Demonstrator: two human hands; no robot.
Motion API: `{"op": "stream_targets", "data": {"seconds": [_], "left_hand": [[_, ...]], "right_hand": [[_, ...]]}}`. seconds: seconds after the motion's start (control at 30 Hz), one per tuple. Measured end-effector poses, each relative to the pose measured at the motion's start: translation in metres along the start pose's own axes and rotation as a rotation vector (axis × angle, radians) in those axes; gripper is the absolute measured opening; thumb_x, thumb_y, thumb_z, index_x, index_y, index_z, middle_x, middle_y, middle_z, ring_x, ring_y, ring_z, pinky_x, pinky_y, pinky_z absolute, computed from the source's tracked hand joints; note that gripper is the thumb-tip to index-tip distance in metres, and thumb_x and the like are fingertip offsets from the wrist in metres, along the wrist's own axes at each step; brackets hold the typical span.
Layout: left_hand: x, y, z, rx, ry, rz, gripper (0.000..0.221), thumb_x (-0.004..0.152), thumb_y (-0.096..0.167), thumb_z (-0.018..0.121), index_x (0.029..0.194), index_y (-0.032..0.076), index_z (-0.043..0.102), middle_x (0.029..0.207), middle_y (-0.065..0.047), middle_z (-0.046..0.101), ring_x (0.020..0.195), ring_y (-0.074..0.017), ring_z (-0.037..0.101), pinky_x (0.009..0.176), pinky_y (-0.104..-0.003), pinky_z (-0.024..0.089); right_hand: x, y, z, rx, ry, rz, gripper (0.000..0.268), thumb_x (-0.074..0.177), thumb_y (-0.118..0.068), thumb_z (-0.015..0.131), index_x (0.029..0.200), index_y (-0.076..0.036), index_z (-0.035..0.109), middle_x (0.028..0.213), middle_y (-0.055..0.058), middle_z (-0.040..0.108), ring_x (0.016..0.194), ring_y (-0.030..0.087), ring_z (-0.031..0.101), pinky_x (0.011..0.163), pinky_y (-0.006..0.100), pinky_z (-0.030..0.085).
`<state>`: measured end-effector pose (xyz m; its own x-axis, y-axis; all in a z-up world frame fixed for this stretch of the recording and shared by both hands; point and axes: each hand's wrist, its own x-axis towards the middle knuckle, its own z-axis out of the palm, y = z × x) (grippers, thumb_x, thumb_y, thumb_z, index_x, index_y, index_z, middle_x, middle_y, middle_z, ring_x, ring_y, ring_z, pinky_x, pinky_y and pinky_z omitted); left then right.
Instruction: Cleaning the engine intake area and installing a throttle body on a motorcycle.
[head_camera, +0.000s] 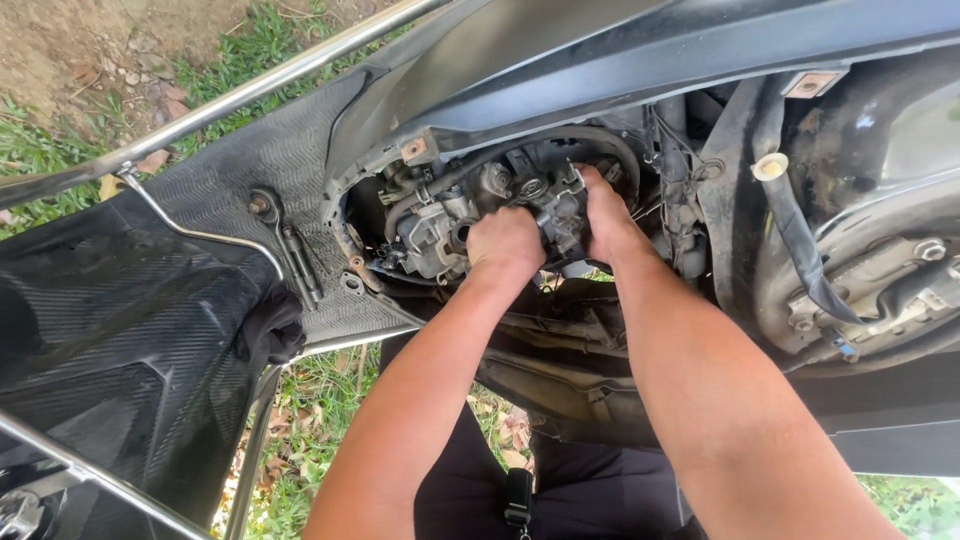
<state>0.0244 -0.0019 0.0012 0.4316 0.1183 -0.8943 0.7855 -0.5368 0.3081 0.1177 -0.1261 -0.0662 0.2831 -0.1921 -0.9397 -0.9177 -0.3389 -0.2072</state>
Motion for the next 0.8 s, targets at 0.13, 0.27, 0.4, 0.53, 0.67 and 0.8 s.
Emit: {"op": "stream_targets", "data": {"seconds": [0.13,0.27,0.4,0.53,0.67,0.8], "left_hand": [[-0.019,-0.001,-0.018,-0.103,-0.111,-0.043,0.041,0.097,0.023,0.064,0.125,-0.003,0.081,0.126,-0.02,0.083,0.128,-0.0382,0.077,0.102,-0.053,0.063],[0.004,-0.006,-0.014,-0.158,-0.156,-0.072,0.047,0.092,0.029,0.07,0.125,-0.002,0.081,0.127,-0.02,0.083,0.13,-0.0362,0.075,0.104,-0.052,0.063],[0.01,-0.013,-0.022,-0.28,-0.203,0.002,0.051,0.075,0.02,0.083,0.117,-0.008,0.08,0.116,-0.028,0.082,0.123,-0.0443,0.077,0.097,-0.053,0.064],[-0.013,0.025,-0.049,-0.087,-0.253,-0.239,0.066,0.088,0.025,0.081,0.145,-0.006,0.072,0.134,-0.015,0.082,0.134,-0.029,0.073,0.108,-0.037,0.059],[0.023,-0.024,-0.007,-0.123,-0.122,0.008,0.058,0.08,0.023,0.085,0.128,-0.01,0.077,0.12,-0.026,0.083,0.119,-0.0409,0.079,0.096,-0.053,0.066],[0.017,-0.036,-0.003,-0.005,-0.124,0.117,0.054,0.083,0.026,0.076,0.13,-0.001,0.079,0.122,-0.021,0.083,0.123,-0.0415,0.078,0.101,-0.056,0.064]], "right_hand": [[-0.02,0.003,0.006,0.023,-0.012,0.034,0.079,0.076,-0.056,0.096,0.13,-0.003,0.075,0.109,0.022,0.078,0.105,0.04,0.082,0.082,0.058,0.069],[-0.011,0.002,0.002,0.067,-0.065,0.045,0.078,0.077,-0.054,0.097,0.131,-0.003,0.072,0.117,0.022,0.079,0.112,0.04,0.081,0.092,0.059,0.068],[-0.021,0.0,0.004,0.153,-0.065,0.046,0.086,0.079,-0.051,0.097,0.141,0.001,0.066,0.126,0.027,0.076,0.12,0.045,0.078,0.097,0.065,0.065],[-0.038,-0.012,0.009,0.046,-0.085,0.056,0.107,0.081,-0.065,0.092,0.161,-0.004,0.053,0.149,0.024,0.07,0.139,0.041,0.07,0.112,0.067,0.057],[-0.041,-0.006,0.001,0.283,-0.152,0.06,0.085,0.088,-0.058,0.082,0.15,-0.004,0.064,0.139,0.023,0.075,0.132,0.042,0.074,0.111,0.063,0.06],[0.011,0.013,-0.006,0.345,-0.282,0.147,0.091,0.089,-0.06,0.08,0.153,0.001,0.062,0.148,0.026,0.071,0.141,0.046,0.067,0.118,0.066,0.054]]}}
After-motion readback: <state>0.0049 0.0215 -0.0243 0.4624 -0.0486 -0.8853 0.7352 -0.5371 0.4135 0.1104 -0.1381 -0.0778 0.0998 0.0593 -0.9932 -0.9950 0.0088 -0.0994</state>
